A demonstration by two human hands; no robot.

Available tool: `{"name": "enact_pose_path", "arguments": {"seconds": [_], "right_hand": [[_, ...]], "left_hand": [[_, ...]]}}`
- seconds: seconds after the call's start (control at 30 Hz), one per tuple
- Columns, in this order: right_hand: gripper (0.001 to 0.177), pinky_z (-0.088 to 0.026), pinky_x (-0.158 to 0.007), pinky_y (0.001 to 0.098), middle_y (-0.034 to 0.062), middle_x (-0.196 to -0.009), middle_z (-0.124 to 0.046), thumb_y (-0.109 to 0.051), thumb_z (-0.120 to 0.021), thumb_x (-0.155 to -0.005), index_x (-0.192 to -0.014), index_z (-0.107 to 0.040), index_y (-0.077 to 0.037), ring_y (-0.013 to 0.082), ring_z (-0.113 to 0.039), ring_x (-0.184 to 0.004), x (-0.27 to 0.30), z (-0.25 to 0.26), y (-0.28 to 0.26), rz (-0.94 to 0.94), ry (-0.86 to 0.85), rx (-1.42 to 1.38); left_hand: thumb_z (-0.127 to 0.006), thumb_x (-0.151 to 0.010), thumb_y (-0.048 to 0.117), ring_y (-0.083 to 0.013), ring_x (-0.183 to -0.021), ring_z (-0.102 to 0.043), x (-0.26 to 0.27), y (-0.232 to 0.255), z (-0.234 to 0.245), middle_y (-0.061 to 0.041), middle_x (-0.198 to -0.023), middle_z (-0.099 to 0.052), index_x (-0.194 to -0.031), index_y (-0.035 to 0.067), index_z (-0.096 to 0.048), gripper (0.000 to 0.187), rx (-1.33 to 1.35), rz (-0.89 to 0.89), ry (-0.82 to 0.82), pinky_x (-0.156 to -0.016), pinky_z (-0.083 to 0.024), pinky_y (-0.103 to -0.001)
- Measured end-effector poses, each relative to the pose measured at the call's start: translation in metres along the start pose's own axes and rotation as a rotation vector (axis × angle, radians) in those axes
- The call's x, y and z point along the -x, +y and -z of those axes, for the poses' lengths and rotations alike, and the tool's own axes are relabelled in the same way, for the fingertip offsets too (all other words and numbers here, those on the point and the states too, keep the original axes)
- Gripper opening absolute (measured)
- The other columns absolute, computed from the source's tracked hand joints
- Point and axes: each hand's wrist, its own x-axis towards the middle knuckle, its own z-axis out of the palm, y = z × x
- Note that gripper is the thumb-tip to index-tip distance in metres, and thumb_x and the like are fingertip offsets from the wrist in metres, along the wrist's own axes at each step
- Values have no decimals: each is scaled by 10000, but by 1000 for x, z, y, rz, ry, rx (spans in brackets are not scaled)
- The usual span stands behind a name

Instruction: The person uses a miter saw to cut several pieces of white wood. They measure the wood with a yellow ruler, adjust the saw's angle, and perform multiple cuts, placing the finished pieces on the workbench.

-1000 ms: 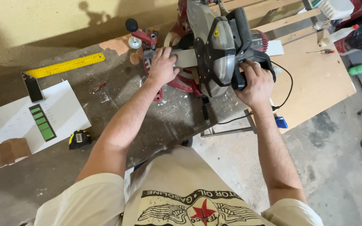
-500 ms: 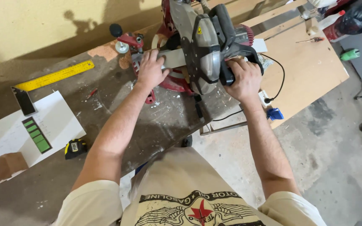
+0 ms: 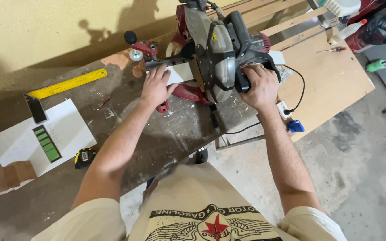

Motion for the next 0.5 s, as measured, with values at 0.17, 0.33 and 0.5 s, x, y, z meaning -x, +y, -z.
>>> {"name": "enact_pose_path", "arguments": {"seconds": [0.17,0.33,0.5], "right_hand": [[334,-480,-785,343,-28,-946,-666,-288,-775,-702,-1031,-739,-242,217,-703,-857,3,-2,1,-4,0,-19],[246,-482,-793,334,-40,-936,-679,-268,-771,-774,-1018,-741,-246,208,-710,-856,-1,4,-3,-33,18,-20],[166,-475,-797,334,-37,-928,-679,-297,-756,-832,-990,-732,-249,207,-713,-863,0,6,-3,-43,31,-19]], "left_hand": [[-781,-840,533,-341,-1235,-590,9,-6,-1,-165,-1292,-615,-1223,70,-714,605,-21,1,38,-1055,-468,-493],[-873,-698,494,-311,-1163,-617,12,-10,2,-110,-1227,-644,-1230,141,-719,657,16,43,-4,-1037,-461,-479],[-948,-625,412,-383,-1146,-587,24,22,57,-196,-1252,-610,-1397,61,-619,909,95,252,-58,-987,-457,-507]]}}
